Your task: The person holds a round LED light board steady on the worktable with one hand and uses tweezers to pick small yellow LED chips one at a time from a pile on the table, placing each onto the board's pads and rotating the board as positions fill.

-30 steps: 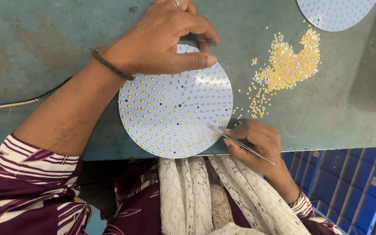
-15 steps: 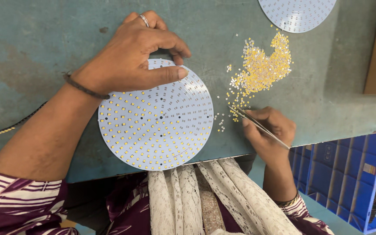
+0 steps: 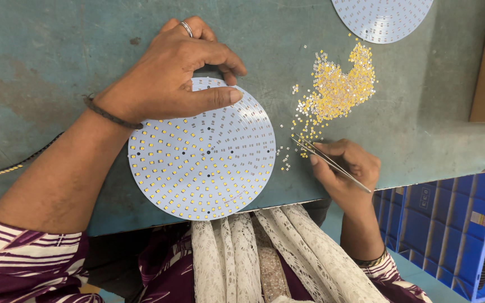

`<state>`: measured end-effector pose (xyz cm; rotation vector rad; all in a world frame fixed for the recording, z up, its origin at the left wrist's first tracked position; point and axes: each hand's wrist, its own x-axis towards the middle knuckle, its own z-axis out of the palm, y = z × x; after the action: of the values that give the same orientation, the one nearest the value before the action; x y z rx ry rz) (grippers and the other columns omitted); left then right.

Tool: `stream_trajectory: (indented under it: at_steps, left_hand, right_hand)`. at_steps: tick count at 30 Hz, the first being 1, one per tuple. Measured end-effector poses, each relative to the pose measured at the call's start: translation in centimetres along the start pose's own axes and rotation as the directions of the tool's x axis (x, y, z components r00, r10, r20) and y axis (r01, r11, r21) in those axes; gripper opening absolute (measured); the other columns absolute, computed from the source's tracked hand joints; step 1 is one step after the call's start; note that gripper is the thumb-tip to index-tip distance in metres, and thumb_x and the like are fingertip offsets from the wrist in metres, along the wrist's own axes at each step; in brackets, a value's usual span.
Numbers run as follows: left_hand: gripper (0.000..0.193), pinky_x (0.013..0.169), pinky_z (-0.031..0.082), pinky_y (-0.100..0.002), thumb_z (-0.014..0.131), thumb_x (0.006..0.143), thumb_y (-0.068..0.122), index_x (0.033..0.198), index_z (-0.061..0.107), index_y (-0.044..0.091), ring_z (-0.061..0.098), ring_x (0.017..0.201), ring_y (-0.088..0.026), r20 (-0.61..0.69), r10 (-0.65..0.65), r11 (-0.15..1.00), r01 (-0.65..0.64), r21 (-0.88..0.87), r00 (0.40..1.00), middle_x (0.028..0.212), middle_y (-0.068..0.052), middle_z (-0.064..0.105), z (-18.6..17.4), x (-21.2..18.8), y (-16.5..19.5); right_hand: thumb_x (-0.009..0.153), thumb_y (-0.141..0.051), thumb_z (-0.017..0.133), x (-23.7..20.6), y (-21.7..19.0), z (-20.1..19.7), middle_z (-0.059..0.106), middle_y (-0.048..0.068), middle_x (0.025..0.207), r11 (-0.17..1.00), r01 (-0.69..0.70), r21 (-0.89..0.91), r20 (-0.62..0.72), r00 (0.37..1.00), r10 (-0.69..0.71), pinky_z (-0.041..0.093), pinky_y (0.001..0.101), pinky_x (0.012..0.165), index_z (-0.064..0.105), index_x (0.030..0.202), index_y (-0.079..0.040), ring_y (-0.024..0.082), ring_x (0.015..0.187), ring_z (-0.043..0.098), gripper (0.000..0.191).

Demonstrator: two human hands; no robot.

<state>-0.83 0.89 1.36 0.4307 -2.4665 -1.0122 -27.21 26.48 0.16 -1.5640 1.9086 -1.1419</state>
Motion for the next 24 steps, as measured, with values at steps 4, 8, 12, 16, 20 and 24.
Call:
stream_trajectory:
  at_steps: [4, 8, 12, 16, 20, 24]
  left_hand:
    - [0.040, 0.101, 0.034, -0.042, 0.073, 0.093, 0.050, 0.114, 0.077, 0.015, 0.055, 0.110, -0.021, -0.003, 0.003, 1.000, -0.003, -0.009, 1.000, 0.098, 0.006, 0.077, 0.1, 0.0, 0.0]
    - [0.040, 0.098, 0.036, -0.041, 0.075, 0.092, 0.047, 0.115, 0.076, 0.014, 0.055, 0.108, -0.021, -0.006, 0.022, 1.000, -0.022, 0.015, 1.000, 0.099, 0.006, 0.077, 0.2, 0.2, -0.5]
    - [0.039, 0.099, 0.036, -0.041, 0.076, 0.096, 0.047, 0.116, 0.077, 0.013, 0.054, 0.107, -0.022, -0.019, 0.064, 0.998, -0.064, 0.009, 0.998, 0.099, 0.006, 0.077, 0.2, 0.2, -0.9]
    - [0.037, 0.102, 0.037, -0.040, 0.077, 0.097, 0.046, 0.116, 0.077, 0.013, 0.053, 0.108, -0.021, -0.046, 0.089, 0.996, -0.089, -0.002, 0.995, 0.099, 0.007, 0.077, 0.3, 0.0, -0.9]
    - [0.038, 0.101, 0.037, -0.040, 0.078, 0.098, 0.047, 0.115, 0.077, 0.013, 0.053, 0.106, -0.021, -0.041, 0.089, 0.996, -0.089, -0.011, 0.995, 0.098, 0.007, 0.077, 0.2, 0.1, -1.0]
    - [0.038, 0.099, 0.037, -0.041, 0.077, 0.095, 0.045, 0.115, 0.076, 0.013, 0.055, 0.106, -0.021, -0.027, 0.075, 0.997, -0.075, 0.014, 0.997, 0.099, 0.006, 0.077, 0.2, 0.1, -0.8]
  right_hand:
    - [0.089, -0.002, 0.080, 0.1, -0.2, -0.1, 0.074, 0.012, 0.090, 0.999, 0.023, -0.032, 0.028, 0.999, -0.022, 0.052, 0.0237, 0.067, 0.069, 0.093, 0.004, 0.012, 0.075, 0.068, 0.013]
    - [0.086, -0.005, 0.080, 0.3, -1.0, 0.4, 0.073, 0.011, 0.086, 0.987, 0.158, 0.018, 0.131, 0.978, -0.159, 0.053, 0.0265, 0.066, 0.067, 0.087, 0.000, 0.017, 0.074, 0.070, 0.015]
    - [0.079, -0.005, 0.082, -0.1, -2.3, 1.5, 0.072, 0.008, 0.078, 0.970, 0.235, 0.066, 0.289, 0.926, -0.244, 0.052, 0.0290, 0.059, 0.067, 0.080, -0.001, 0.018, 0.064, 0.069, 0.015]
    - [0.080, -0.005, 0.081, 0.2, -3.0, 1.9, 0.072, 0.008, 0.080, 0.948, 0.299, 0.110, 0.312, 0.895, -0.319, 0.054, 0.0304, 0.063, 0.067, 0.082, -0.001, 0.020, 0.068, 0.070, 0.015]
    - [0.081, -0.006, 0.082, 0.2, -3.0, 2.0, 0.072, 0.008, 0.080, 0.946, 0.307, 0.109, 0.317, 0.891, -0.325, 0.054, 0.0303, 0.063, 0.066, 0.081, -0.001, 0.020, 0.068, 0.070, 0.016]
    - [0.080, -0.007, 0.082, -0.2, -2.1, 1.4, 0.071, 0.008, 0.077, 0.956, 0.270, 0.117, 0.302, 0.907, -0.294, 0.053, 0.0292, 0.061, 0.067, 0.080, -0.002, 0.017, 0.067, 0.069, 0.016]
